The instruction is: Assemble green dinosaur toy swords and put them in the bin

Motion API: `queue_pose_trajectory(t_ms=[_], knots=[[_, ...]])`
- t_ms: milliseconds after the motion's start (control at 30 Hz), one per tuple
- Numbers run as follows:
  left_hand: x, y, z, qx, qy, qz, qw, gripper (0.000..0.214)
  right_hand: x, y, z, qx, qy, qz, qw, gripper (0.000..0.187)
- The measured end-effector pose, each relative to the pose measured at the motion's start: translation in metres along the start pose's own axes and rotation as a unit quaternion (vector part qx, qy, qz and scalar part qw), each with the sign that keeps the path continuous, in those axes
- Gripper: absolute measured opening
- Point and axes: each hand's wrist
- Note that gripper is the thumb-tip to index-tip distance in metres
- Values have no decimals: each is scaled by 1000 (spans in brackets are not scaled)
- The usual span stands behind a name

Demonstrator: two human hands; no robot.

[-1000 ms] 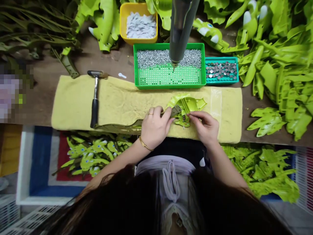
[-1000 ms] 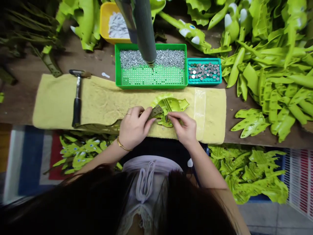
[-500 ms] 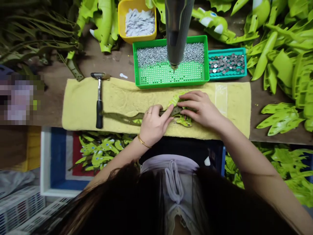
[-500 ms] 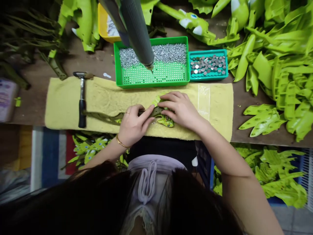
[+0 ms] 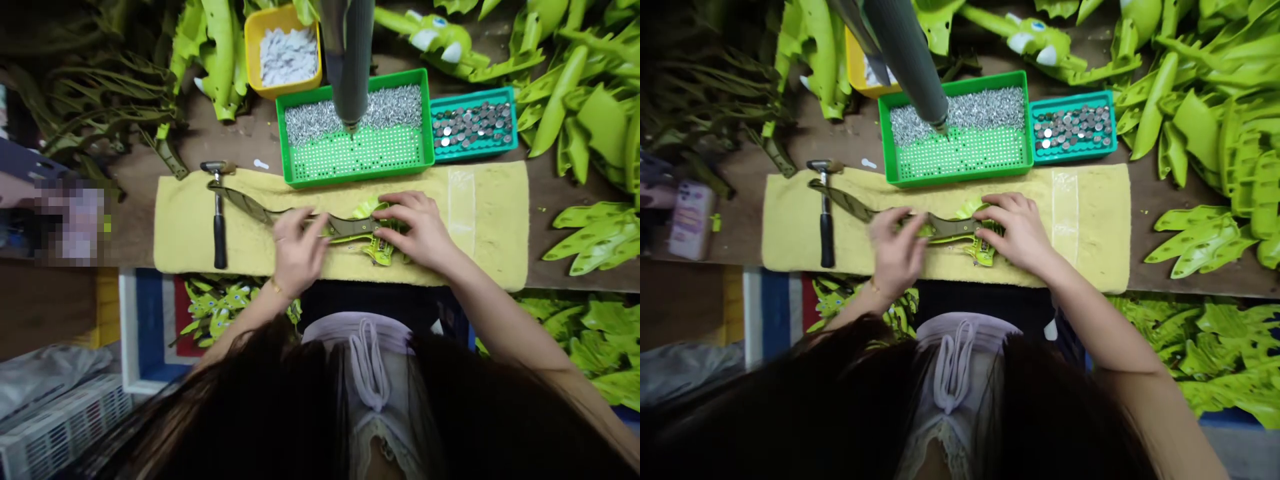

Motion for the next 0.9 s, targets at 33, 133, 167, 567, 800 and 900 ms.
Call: queue_pose_trajectory(t_ms=[33,133,167,567,800,900], knots=[[3,-2,-7,95,89,-32,991,30,1,2,0,6,-3,8,1000,23],[11,-6,-17,355,205,-251,877,33,1,8,-3,20,17,17,1000,24],[12,-6,-16,402,182,-340,830,36,1,9,-3,23,27,22,999,24],[2,-13,1,480,101,-540,684,35,-4,10,-6,55,43,-9,998,23],[18,-23,-1,451,55,-381,806,34,-4,6,-3,21,16,-18,1000,26],[16,10,-14,408,7,-324,854,34,-6,3,-5,17,15,-35,999,27]])
Point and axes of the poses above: each hand's wrist, its own z-axis towards the middle knuckle, its own x-axis out of the back of the hand, y = z × x, and after that the axes turned 6 degrees about z, right-handed
